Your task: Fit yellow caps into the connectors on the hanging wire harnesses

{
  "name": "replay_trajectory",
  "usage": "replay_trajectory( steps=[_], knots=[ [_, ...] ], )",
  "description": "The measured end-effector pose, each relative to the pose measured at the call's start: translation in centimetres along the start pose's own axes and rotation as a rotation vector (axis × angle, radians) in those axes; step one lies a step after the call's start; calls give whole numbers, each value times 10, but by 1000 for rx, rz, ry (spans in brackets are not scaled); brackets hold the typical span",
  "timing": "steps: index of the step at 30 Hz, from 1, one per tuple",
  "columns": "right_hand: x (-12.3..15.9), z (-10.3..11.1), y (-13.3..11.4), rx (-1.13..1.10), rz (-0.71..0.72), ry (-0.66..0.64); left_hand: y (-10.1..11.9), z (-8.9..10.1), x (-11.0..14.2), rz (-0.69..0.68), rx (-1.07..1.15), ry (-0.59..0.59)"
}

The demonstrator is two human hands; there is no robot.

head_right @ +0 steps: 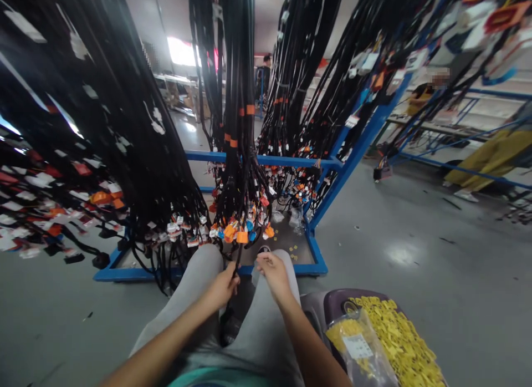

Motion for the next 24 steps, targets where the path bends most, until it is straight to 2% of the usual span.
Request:
replay_trajectory(
  steps=[2, 6, 11, 13, 18, 21, 24],
  knots=[
    [-14, 6, -5, 6, 72, 80, 1, -2, -5, -20, -161, 13],
    [-41, 18, -25, 104, 283, 289, 7, -4, -9, -31, -430, -42],
    [-62, 28, -59, 388, 521, 406, 13, -10, -1, -28, -482, -97],
    [-70, 26, -72, 477, 610, 357, 16, -14, 5, -35, -494, -112],
    [-92, 4, -102, 647, 760, 116, 25, -26, 23, -75, -585, -148],
    [-99, -11, -125, 673, 792, 49, 34, -32, 35, -98, -658, -195],
    [-100, -22, -148, 712, 743, 45, 43, -37, 47, -138, -695, -261]
  ],
)
Point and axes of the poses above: each hand's wrist, its own x-axis away from the middle knuckle, its own z-axis out of the back of the hand, y = z × x, the point moved 2 cm from there along -x, towards the middle knuckle, and after that the axes turned 15 degrees about z, right-handed, at the moved point
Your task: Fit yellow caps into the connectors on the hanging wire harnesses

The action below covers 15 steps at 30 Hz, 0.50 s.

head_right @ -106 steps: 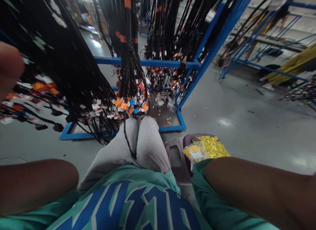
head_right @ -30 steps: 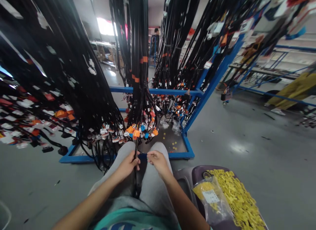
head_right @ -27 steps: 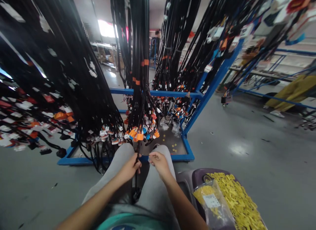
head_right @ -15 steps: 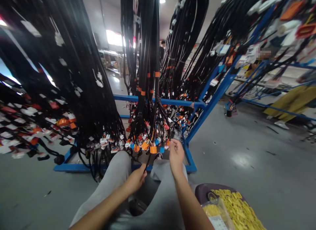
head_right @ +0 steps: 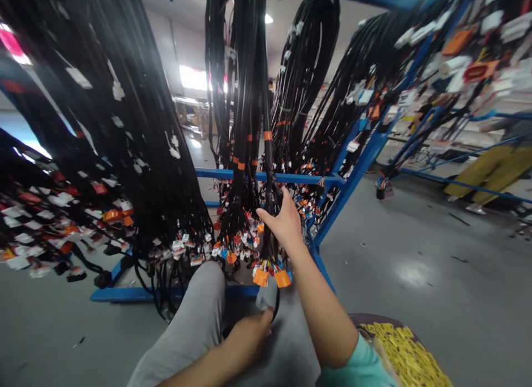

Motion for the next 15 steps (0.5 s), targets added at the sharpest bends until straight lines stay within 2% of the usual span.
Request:
replay_trajectory(
  steps=[4, 8, 11, 15],
  knots=[
    [-10, 13, -12, -96, -125, -33, 5, -3, 10, -5, 4, -7],
    [-6, 46, -12, -226, -182, 75, -1, -3, 20, -95, 95, 114],
    [-3, 89, -7, -141, -186, 161, -16, -2, 23, -110, 86, 218],
    [-10, 168, -9, 172, -127, 308, -45, -7, 19, -65, 168, 316]
  ],
)
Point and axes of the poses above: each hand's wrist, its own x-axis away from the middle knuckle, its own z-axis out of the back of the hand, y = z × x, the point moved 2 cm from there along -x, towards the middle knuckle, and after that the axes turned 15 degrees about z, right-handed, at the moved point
